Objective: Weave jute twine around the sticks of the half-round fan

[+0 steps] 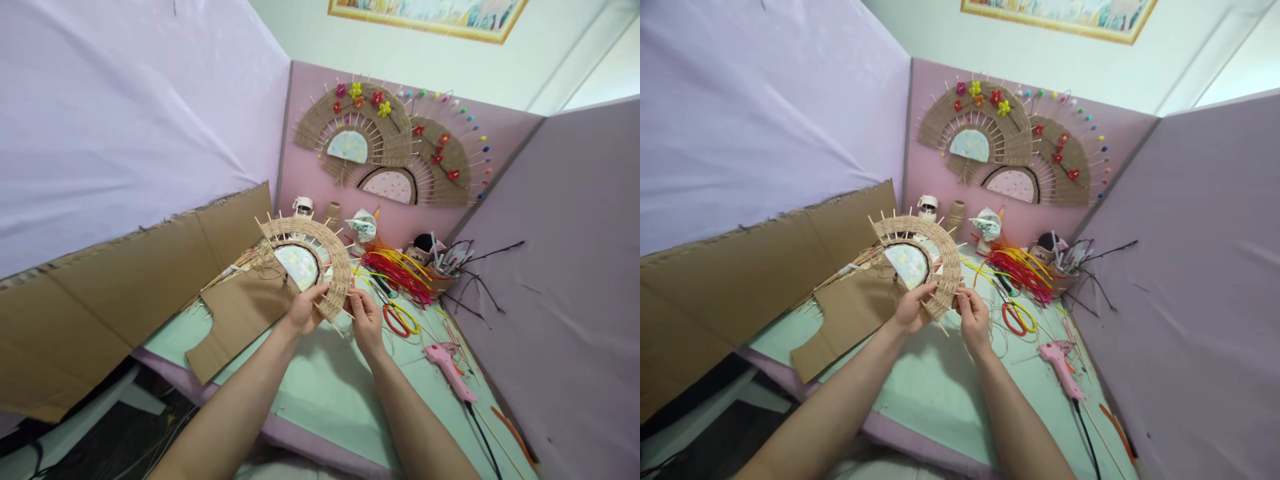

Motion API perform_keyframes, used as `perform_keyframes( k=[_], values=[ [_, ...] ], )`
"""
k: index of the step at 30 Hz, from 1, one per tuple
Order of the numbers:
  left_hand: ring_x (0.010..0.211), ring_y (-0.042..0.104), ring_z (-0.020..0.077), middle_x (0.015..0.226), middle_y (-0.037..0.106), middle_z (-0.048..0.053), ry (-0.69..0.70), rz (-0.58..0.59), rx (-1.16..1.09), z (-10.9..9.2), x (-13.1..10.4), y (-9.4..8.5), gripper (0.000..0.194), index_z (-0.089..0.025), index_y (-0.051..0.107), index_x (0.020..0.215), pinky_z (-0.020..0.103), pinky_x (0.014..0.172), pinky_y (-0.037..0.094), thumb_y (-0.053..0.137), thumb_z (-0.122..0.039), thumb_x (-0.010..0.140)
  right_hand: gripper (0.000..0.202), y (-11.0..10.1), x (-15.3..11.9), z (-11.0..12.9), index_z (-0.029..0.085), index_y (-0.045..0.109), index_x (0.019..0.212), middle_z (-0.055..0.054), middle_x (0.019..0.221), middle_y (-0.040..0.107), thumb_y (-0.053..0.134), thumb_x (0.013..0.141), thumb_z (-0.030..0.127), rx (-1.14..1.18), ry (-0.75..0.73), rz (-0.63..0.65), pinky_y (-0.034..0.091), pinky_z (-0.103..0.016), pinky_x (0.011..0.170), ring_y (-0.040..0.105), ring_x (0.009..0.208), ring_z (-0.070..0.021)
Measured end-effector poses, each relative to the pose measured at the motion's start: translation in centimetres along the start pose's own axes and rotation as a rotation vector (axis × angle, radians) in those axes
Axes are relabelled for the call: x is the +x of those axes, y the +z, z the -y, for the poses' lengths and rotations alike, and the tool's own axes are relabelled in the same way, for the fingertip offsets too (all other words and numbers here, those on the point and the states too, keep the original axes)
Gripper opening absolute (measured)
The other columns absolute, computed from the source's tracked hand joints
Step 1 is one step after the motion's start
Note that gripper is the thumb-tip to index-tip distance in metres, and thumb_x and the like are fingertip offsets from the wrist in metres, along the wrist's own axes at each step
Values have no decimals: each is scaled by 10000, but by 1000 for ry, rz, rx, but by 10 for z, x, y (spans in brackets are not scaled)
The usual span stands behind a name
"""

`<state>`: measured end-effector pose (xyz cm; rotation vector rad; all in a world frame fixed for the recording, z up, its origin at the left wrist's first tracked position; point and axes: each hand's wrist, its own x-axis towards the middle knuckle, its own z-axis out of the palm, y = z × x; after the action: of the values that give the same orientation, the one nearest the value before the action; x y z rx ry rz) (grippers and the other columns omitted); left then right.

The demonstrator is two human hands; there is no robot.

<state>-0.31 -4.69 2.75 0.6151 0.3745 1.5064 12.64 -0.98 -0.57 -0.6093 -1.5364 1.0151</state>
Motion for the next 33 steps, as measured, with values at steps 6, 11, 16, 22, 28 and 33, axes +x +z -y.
perform_keyframes(
  k=[6,11,16,22,28,33],
  values=[
    [960,655,273,1035,701,143,15,7,-16,-7,2,-8,462,-92,541,1255,400,856,483,481,-225,817,310,3,-6,0,175,630,995,9,632,500,389,940,362,-131,-67,99,379,-251,538,443,553,-118],
    [944,664,244,1001,713,127,92,-42,-6,-13,3,-10,455,-94,533,1261,377,891,467,480,-179,817,244,4,-8,6,167,638,954,-11,673,576,433,920,293,-436,-227,66,420,-262,597,536,610,-136],
    [970,656,236,993,715,115,161,-83,27,-12,4,-9,489,-112,495,1301,366,883,474,509,-187,818,177,2,-7,10,167,627,880,-24,721,620,470,903,245,-501,-283,-75,433,-255,598,554,618,-134],
    [942,661,229,1009,711,90,256,-153,4,-10,7,-10,422,-160,576,1210,343,826,499,555,-215,792,160,6,-12,10,180,626,966,-41,813,654,490,883,199,-507,-363,-75,454,-259,625,581,669,-141],
    [901,663,248,883,720,120,246,-164,-35,-12,9,-13,272,-97,670,965,354,807,504,545,-271,797,176,8,-12,7,191,619,992,-32,802,630,473,897,207,-451,-300,31,459,-258,627,570,663,-135],
    [918,662,252,925,713,114,273,-206,-62,-14,7,-10,344,-119,624,1093,369,807,507,556,-283,798,199,13,-13,4,193,626,998,-31,763,609,458,903,244,-407,-210,180,469,-263,622,580,680,-146]
  ],
)
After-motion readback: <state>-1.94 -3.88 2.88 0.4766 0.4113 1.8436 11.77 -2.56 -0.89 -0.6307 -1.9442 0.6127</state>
